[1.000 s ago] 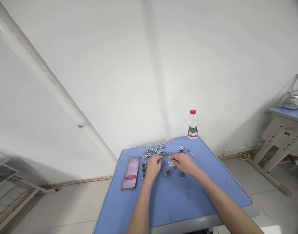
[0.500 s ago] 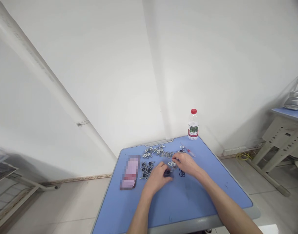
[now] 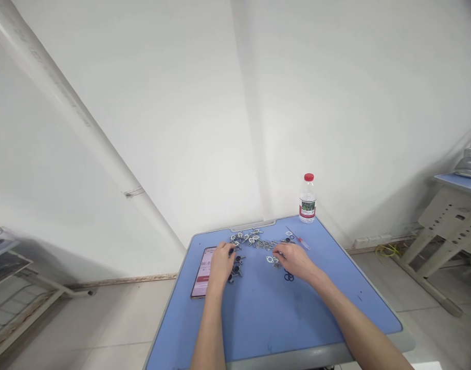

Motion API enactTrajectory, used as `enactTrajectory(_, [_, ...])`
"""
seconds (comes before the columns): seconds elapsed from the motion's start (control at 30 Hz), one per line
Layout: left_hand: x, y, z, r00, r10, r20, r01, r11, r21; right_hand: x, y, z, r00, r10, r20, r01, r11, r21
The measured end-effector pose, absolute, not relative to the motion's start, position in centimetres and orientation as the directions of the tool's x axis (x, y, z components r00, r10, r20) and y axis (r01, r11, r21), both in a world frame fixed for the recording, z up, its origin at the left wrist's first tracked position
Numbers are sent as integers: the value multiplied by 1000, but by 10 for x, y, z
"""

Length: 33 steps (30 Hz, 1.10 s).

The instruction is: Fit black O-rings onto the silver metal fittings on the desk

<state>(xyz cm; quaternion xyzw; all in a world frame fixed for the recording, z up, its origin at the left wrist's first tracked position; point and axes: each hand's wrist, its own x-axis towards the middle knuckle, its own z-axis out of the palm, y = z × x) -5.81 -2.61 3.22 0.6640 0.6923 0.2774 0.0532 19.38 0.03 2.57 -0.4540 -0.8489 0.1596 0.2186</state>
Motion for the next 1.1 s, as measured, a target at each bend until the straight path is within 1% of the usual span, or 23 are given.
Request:
enactTrajectory(0.17, [-57,-20,27,-124,965,231,933,34,360,193,0,26,-498,839,220,716,541,-441])
enactTrajectory(0.27, [-55,-20,27,-124,972,199,943,53,327,193,1,23,-502,833,233,710,551,-438])
enactTrajectory(0.33, [-58,-19,27,-120,972,200,940,46,339,193,2,21,-503,832,235,711,553,-435])
enactTrajectory(0.4, [-63,-18,27,-133,962,237,928,37,370,193,3,20,-505,830,235,709,555,-435])
enactTrajectory(0.5, [-74,-14,26,-201,933,298,905,61,421,194,4,20,-503,830,240,702,554,-447])
enactTrajectory(0.6, [-82,-13,25,-235,924,300,895,85,438,195,4,20,-492,835,246,700,547,-458])
enactTrajectory(0.73, [-84,-17,34,-243,926,290,894,97,438,196,4,22,-486,837,252,711,546,-443])
enactTrajectory(0.8, [-82,-17,42,-215,932,290,909,82,409,195,4,23,-494,831,256,709,555,-435])
enactTrajectory(0.87, [-79,-14,49,-175,949,264,941,82,330,195,4,23,-501,826,259,706,563,-429])
enactTrajectory(0.93, [-77,-9,51,-159,966,205,966,109,234,195,4,23,-504,825,255,709,564,-423])
enactTrajectory(0.97, [-77,-5,51,-158,971,180,971,120,205,195,4,23,-503,827,250,713,561,-420])
enactTrajectory(1.1, [-79,5,42,-139,982,132,981,118,156,195,4,26,-492,841,225,736,540,-409])
